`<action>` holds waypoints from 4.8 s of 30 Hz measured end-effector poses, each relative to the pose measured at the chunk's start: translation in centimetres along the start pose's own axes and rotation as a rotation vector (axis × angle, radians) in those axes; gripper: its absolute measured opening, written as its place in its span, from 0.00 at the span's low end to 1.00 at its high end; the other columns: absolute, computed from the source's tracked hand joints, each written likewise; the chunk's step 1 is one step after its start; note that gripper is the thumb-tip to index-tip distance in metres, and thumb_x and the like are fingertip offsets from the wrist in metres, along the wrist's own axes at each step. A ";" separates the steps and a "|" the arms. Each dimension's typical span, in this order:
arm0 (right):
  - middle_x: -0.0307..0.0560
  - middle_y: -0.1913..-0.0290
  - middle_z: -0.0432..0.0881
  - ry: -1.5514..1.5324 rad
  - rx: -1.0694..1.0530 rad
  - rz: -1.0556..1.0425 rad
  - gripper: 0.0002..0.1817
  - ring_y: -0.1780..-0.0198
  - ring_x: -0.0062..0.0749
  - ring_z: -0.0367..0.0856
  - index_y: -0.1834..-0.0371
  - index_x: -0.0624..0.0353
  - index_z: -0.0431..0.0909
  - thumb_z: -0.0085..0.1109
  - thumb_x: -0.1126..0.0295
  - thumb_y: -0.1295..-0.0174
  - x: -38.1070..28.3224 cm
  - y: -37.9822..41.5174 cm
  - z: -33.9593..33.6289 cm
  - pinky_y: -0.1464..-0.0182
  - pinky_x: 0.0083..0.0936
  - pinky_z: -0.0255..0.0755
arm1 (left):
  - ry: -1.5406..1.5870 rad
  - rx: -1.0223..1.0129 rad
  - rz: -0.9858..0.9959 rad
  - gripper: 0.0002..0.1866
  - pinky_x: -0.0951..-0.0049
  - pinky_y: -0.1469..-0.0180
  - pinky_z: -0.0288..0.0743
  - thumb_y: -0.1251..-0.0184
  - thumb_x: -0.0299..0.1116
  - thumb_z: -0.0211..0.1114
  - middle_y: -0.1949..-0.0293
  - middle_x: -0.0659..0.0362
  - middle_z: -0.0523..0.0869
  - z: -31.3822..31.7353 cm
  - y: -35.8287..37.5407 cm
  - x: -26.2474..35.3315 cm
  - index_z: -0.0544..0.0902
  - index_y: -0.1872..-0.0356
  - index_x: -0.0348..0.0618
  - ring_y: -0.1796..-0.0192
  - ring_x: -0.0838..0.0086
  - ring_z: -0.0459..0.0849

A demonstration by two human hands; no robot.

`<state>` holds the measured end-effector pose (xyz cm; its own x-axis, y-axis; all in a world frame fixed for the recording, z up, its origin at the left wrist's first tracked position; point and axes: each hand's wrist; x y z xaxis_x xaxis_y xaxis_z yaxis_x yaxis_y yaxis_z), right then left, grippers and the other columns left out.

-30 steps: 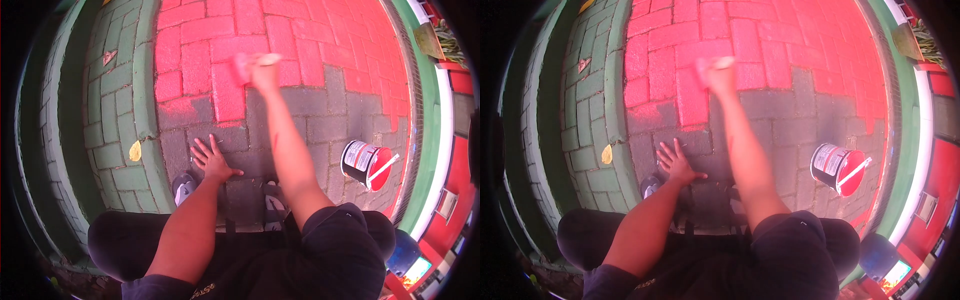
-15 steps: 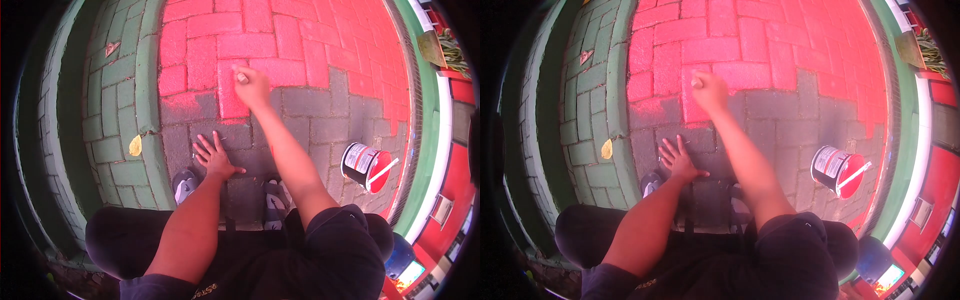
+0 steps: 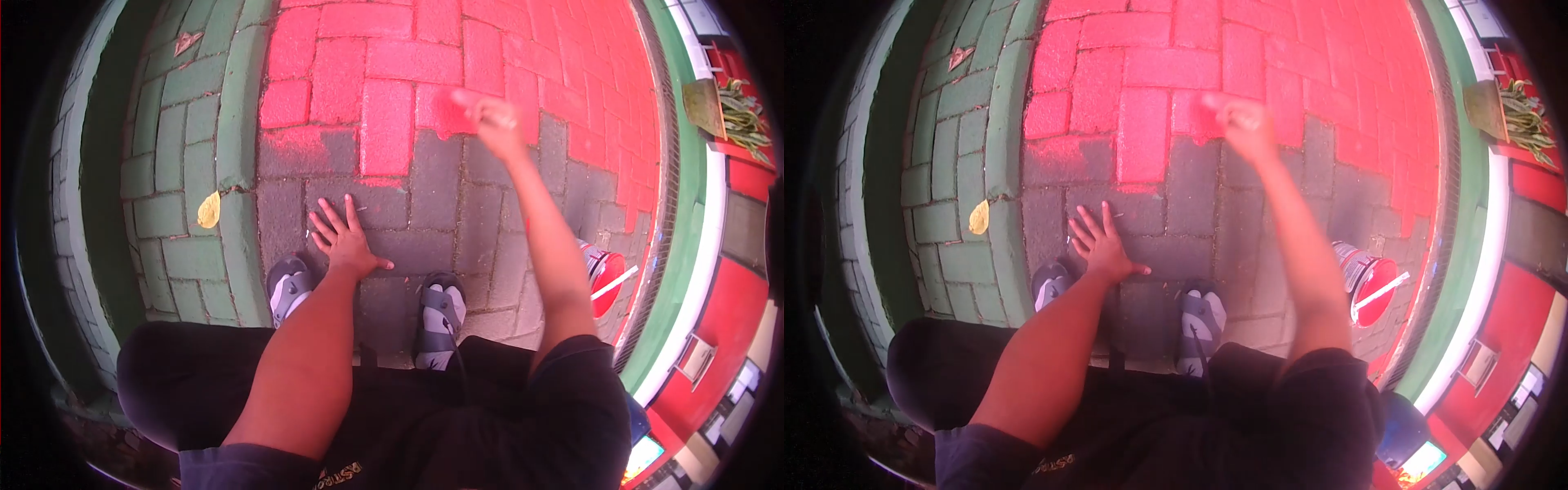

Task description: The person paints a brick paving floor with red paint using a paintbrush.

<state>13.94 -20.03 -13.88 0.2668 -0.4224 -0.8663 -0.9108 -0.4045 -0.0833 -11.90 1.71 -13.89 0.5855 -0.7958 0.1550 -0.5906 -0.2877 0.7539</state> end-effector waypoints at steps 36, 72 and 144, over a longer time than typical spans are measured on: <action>0.48 0.51 0.90 0.275 -0.509 -0.384 0.01 0.47 0.36 0.88 0.65 0.62 0.84 0.63 0.77 0.36 -0.5 -1.8 -0.9 0.46 0.28 0.80 | 0.042 0.008 -0.002 0.88 0.30 0.22 0.33 0.76 0.53 0.92 0.20 0.37 0.20 0.4 -0.5 -0.5 0.29 0.17 0.59 0.19 0.32 0.21; 0.49 0.60 0.89 0.395 -0.136 -0.349 0.04 0.60 0.45 0.89 0.73 0.54 0.80 0.66 0.71 0.44 -4.5 0.6 2.8 0.59 0.39 0.81 | 0.036 0.017 0.000 0.90 0.28 0.23 0.34 0.79 0.53 0.92 0.20 0.35 0.21 0.9 -0.9 -0.5 0.28 0.17 0.58 0.20 0.30 0.21; 0.46 0.71 0.86 0.200 -0.545 -0.175 0.06 0.68 0.32 0.85 0.77 0.60 0.77 0.59 0.75 0.42 -4.5 -2.8 2.1 0.62 0.28 0.77 | 0.041 -0.022 -0.013 0.88 0.30 0.22 0.35 0.75 0.53 0.92 0.20 0.36 0.20 0.0 -0.6 -0.1 0.29 0.17 0.58 0.20 0.31 0.21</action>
<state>14.60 -15.33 -10.80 0.5001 -0.4346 -0.7490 -0.5694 -0.8167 0.0936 -11.63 1.97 -14.36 0.6157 -0.7693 0.1705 -0.5705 -0.2860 0.7699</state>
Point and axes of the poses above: each hand's wrist, its own y-axis away from the middle knuckle, its own z-axis out of the palm, x = y × z
